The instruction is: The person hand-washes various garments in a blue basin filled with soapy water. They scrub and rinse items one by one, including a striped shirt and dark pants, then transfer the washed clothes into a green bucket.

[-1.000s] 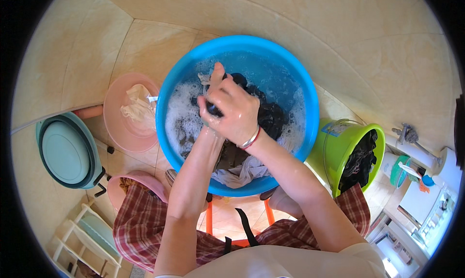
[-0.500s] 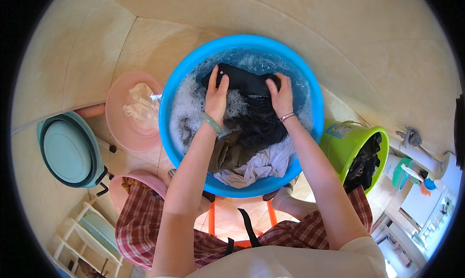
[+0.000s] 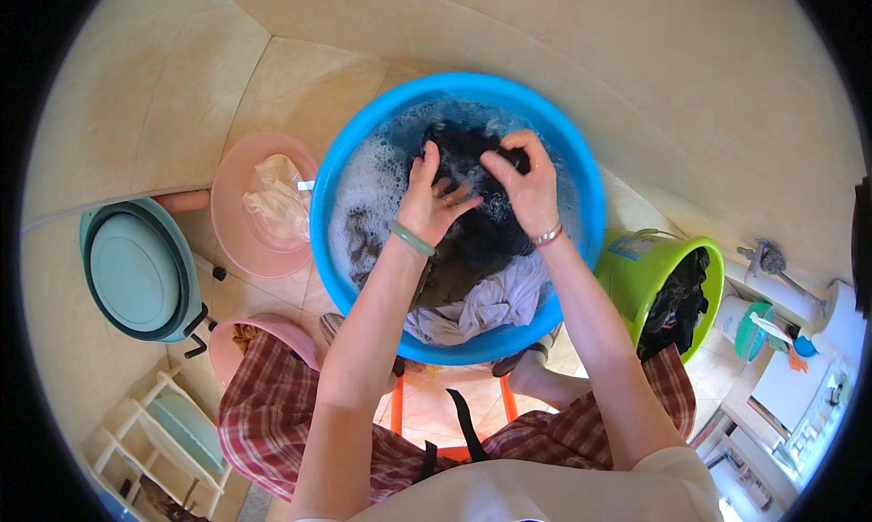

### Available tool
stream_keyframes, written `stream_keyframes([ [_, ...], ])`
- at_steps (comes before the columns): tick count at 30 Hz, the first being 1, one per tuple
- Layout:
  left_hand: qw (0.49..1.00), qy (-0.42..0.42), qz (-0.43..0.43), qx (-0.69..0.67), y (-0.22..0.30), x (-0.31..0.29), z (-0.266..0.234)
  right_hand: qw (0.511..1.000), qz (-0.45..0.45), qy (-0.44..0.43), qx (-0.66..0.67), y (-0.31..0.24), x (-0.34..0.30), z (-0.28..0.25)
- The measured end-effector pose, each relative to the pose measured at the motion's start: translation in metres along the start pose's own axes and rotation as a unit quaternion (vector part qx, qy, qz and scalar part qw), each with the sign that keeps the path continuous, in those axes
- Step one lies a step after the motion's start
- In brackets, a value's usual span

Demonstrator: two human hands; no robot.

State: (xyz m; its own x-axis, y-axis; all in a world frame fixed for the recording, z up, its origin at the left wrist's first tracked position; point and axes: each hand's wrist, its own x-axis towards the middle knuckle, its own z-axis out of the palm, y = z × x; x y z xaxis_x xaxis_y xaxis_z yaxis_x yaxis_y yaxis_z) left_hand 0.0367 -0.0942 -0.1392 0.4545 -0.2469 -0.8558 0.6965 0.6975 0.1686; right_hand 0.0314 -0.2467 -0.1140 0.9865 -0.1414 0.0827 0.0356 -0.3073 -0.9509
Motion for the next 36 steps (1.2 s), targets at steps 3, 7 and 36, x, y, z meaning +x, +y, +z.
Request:
stream_keyframes([
  [3,0.965,-0.251,-0.003,-0.078,0.008,-0.006,0.0,0.984,-0.133,-0.111,0.044,-0.049,-0.018,-0.007],
  [7,0.949,-0.288,-0.121,-0.028,0.017,-0.016,-0.013,0.958,-0.14,-0.196,0.155,-0.089,-0.038,-0.015],
  [36,0.949,-0.113,0.137,0.262,-0.06,-0.083,-0.012,0.91,0.236,-0.149,0.307,-0.071,-0.085,-0.021],
])
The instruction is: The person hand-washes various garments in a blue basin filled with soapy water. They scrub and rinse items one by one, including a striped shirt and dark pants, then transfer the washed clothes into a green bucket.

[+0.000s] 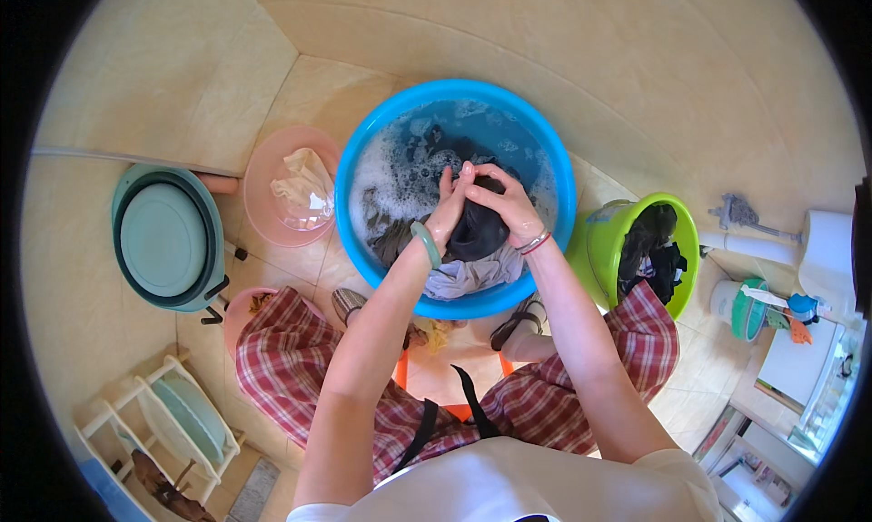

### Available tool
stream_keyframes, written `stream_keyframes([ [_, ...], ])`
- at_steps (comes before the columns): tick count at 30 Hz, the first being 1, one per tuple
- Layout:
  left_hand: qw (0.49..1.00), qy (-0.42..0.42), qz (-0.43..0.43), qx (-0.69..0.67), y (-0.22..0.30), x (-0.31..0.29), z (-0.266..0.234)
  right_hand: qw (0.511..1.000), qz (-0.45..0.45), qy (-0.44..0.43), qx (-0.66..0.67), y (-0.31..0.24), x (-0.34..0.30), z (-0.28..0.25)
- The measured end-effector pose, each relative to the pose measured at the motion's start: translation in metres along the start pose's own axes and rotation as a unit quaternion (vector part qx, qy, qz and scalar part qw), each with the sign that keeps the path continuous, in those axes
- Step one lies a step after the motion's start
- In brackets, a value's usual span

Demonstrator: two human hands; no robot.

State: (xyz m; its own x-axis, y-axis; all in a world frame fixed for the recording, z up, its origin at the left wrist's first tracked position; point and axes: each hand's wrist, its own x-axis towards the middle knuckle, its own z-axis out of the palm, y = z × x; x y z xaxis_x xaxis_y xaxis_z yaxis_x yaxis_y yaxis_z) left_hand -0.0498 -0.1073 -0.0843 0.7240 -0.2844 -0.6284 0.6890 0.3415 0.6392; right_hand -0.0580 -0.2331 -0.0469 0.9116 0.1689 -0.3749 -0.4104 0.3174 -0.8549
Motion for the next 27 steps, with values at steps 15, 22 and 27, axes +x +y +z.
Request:
stream_keyframes([
  [15,0.967,0.115,0.11,-0.199,0.028,-0.045,0.033,0.94,-0.211,0.255,0.086,0.002,-0.026,0.041],
  [22,0.832,0.153,0.495,0.2,0.033,-0.067,0.054,0.926,0.001,0.133,0.354,-0.004,-0.02,0.031],
  [27,0.709,0.056,0.586,0.389,0.053,-0.087,0.056,0.903,0.057,-0.132,0.406,-0.009,-0.017,0.021],
])
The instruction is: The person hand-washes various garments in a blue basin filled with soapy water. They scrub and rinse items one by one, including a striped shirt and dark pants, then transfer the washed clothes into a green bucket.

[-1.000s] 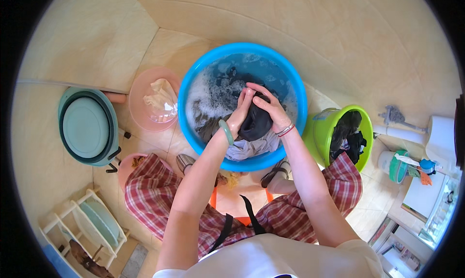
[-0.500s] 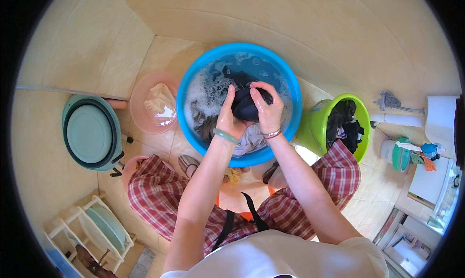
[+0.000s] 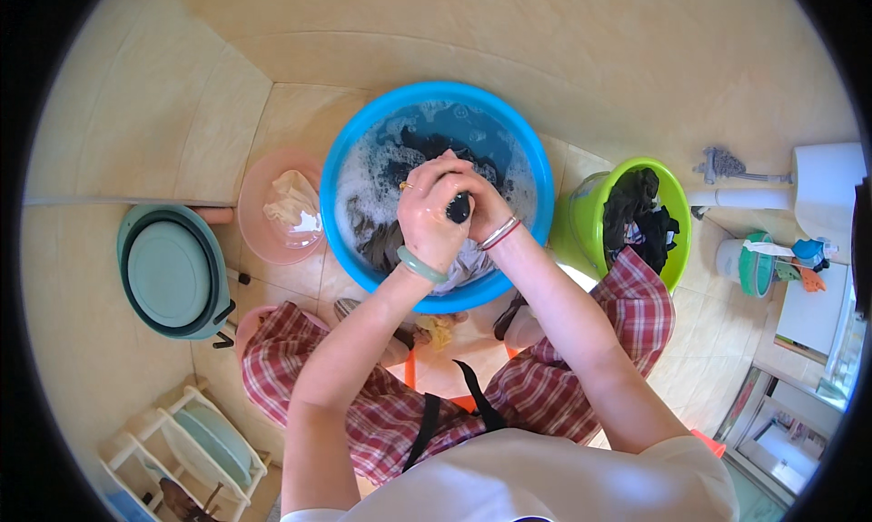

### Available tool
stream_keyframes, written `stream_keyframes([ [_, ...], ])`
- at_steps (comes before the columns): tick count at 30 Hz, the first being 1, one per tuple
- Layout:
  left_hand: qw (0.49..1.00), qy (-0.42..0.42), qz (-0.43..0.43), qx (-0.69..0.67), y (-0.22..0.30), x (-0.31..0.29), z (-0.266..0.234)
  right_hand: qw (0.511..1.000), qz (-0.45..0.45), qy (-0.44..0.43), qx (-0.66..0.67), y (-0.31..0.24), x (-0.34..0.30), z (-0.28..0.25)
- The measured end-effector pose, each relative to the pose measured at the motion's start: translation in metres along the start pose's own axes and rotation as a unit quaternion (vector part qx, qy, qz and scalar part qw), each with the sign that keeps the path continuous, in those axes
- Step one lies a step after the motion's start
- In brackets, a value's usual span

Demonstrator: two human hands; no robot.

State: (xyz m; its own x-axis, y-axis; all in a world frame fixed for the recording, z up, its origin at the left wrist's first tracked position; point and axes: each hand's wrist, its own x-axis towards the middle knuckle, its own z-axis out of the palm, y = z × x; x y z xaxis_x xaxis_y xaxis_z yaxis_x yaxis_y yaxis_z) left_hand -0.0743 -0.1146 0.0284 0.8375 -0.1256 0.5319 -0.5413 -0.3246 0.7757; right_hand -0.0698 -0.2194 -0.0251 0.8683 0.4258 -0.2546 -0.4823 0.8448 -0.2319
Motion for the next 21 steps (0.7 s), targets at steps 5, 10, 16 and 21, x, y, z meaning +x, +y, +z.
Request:
stream_keyframes([
  [5,0.984,-0.092,0.145,0.04,0.003,0.004,-0.008,0.988,0.03,-0.074,-0.135,-0.011,0.01,-0.016],
  [10,0.952,-0.166,0.243,0.086,0.005,-0.002,-0.021,0.959,0.185,0.145,-0.161,-0.02,0.01,0.046],
  [16,0.911,-0.21,0.343,0.088,0.006,-0.016,-0.014,0.913,0.212,0.01,-0.349,-0.026,0.015,0.034],
  [21,0.878,-0.25,0.393,0.115,-0.004,-0.029,-0.009,0.848,0.204,-0.061,-0.486,-0.025,0.018,0.038],
])
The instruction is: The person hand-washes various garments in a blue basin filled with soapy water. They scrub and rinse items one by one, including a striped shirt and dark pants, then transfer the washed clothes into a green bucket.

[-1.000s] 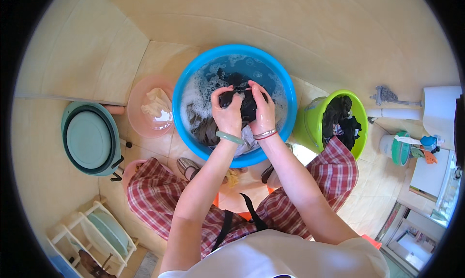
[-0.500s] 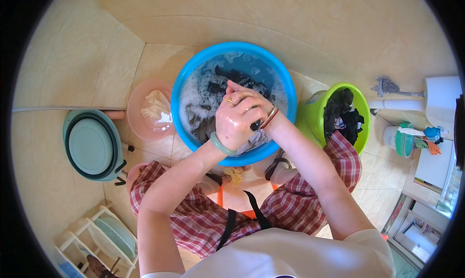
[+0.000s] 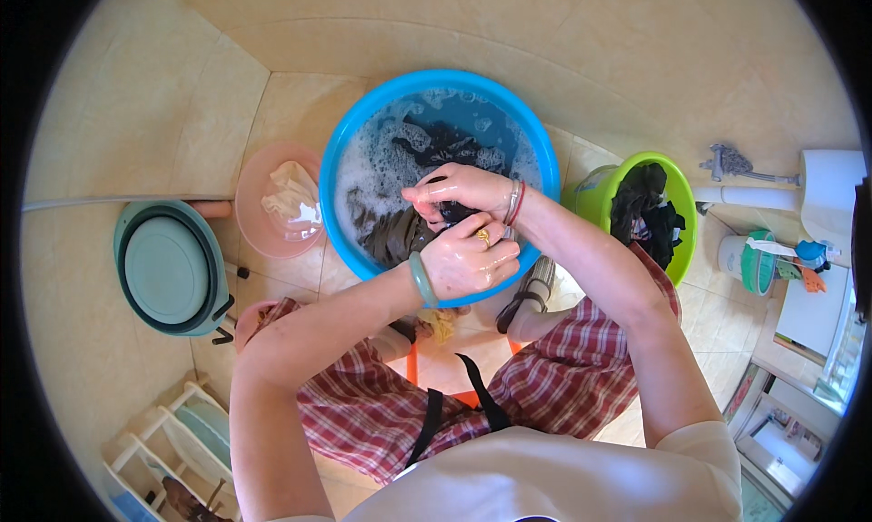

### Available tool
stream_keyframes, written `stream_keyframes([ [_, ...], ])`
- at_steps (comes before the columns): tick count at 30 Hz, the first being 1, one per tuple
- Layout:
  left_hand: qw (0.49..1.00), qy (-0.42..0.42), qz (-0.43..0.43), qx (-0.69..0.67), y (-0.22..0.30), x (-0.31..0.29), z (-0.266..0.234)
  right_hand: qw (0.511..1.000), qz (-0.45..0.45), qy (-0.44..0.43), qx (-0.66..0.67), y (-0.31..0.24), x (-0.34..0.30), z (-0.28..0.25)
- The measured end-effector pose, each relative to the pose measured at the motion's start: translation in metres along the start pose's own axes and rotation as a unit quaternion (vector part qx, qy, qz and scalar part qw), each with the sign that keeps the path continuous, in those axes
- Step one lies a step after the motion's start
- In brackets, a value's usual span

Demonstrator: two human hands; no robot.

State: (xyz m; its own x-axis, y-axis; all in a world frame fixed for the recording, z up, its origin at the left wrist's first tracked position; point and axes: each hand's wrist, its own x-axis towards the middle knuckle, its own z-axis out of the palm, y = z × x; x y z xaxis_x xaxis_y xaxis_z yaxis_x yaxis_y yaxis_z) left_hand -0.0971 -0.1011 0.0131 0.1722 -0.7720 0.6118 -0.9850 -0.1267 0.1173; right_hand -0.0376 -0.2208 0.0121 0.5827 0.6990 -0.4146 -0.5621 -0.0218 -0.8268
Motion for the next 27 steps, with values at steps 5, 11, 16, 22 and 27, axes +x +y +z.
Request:
stream_keyframes([
  [5,0.997,-0.062,0.041,0.013,-0.002,-0.01,0.012,0.99,0.01,0.029,-0.139,0.007,0.007,0.002],
  [11,0.997,-0.052,0.007,-0.048,-0.017,-0.021,0.028,0.987,0.009,0.147,-0.062,0.03,0.011,-0.017],
  [16,0.803,0.241,-0.491,-0.238,-0.043,-0.011,0.023,0.937,-0.024,0.179,0.299,0.037,-0.019,-0.036],
  [22,0.368,0.22,-0.626,-0.652,-0.052,-0.036,0.009,0.962,-0.006,0.258,0.09,0.005,-0.056,-0.042],
  [27,0.362,0.11,-0.683,-0.625,-0.051,-0.021,0.008,0.917,-0.032,0.397,0.032,0.008,-0.078,-0.047],
])
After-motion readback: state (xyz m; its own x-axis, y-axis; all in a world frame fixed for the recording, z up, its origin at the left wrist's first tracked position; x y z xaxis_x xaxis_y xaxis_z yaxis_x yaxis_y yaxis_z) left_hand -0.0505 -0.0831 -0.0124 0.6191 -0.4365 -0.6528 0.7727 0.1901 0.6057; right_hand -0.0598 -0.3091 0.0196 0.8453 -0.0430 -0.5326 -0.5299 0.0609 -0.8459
